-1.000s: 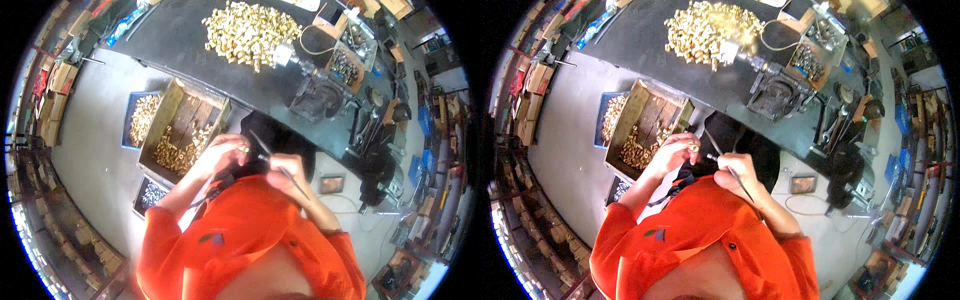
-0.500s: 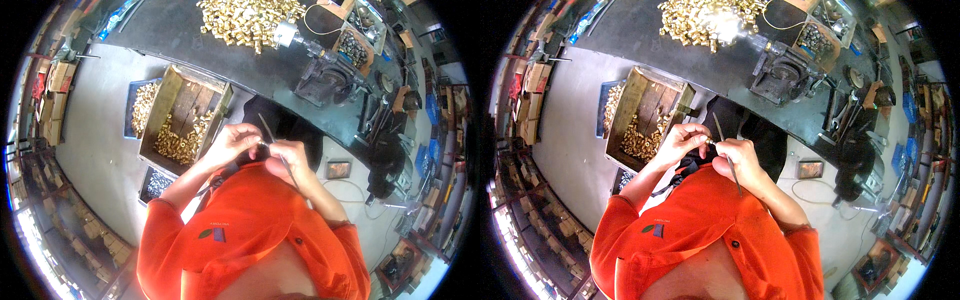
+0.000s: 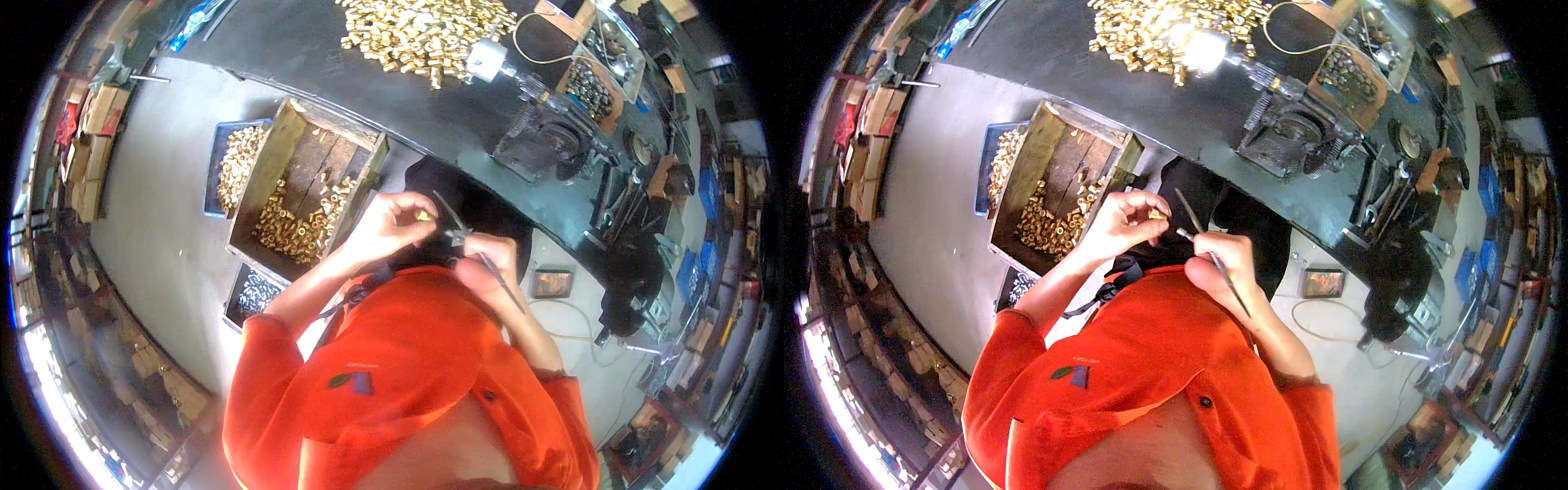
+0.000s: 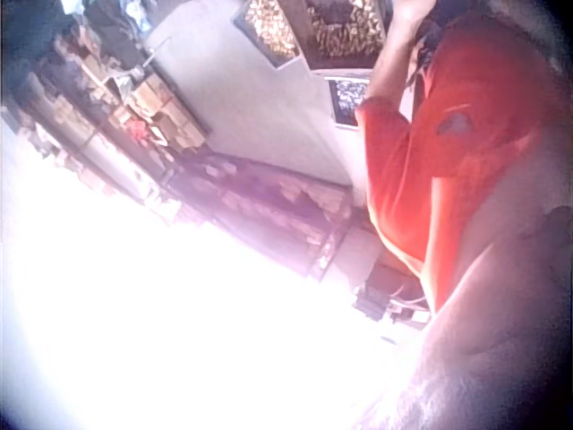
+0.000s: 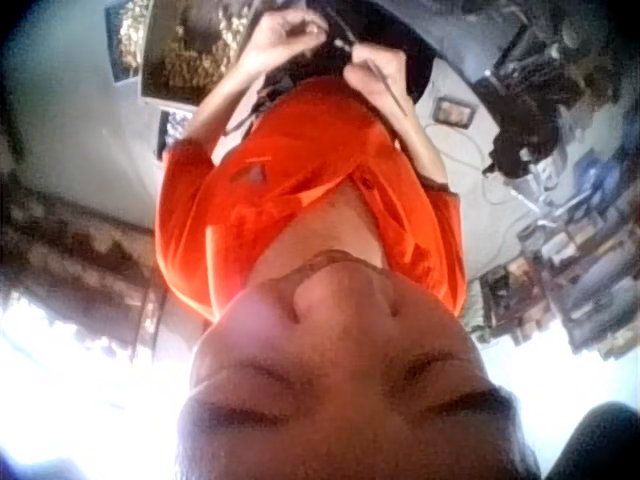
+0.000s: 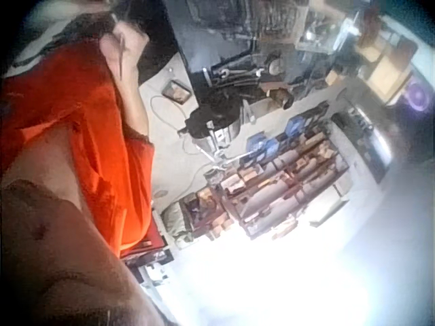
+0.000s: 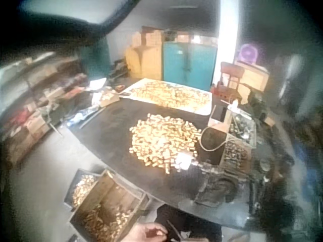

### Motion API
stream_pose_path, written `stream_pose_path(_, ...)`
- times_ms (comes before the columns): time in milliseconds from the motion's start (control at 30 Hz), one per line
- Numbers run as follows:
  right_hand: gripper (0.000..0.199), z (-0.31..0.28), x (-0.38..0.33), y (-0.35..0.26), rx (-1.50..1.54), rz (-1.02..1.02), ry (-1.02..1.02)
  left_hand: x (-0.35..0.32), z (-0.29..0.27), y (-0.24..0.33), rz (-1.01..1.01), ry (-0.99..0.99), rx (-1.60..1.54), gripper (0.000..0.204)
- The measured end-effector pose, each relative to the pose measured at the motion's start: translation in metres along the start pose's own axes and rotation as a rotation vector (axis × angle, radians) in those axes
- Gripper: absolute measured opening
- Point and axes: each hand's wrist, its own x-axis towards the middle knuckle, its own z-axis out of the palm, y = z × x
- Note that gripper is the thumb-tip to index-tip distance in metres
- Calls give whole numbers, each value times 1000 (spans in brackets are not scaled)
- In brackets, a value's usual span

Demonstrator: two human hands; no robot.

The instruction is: The person repeatedly picks small brass-colored metal parts from a wooden crate and uses a metal file to scrape or deburr each part. After filing, the person places the part onto a nearby table. The task is performed one at a time in a repetitive loop.

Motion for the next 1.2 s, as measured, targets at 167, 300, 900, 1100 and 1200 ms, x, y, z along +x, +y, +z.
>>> stream_pose_path(167,41,-11,0,-43,-52,-187,-118,8,-13,-27,326,329,605,18)
stream_pose_path(300,38,-5,3,-55,-24,-198,-215,3,-16,-30,438,350,768,21)
stream_pose_path(900,27,10,21,-22,-185,-197,-138,23,-3,-32,628,214,769,19)
stream_pose_path(1100,31,-14,-2,-36,-194,-185,36,100,-48,-7,568,305,1109,22)
stream_pose_path(1200,26,-16,-3,-41,-224,-164,30,159,-68,31,505,423,1118,24)
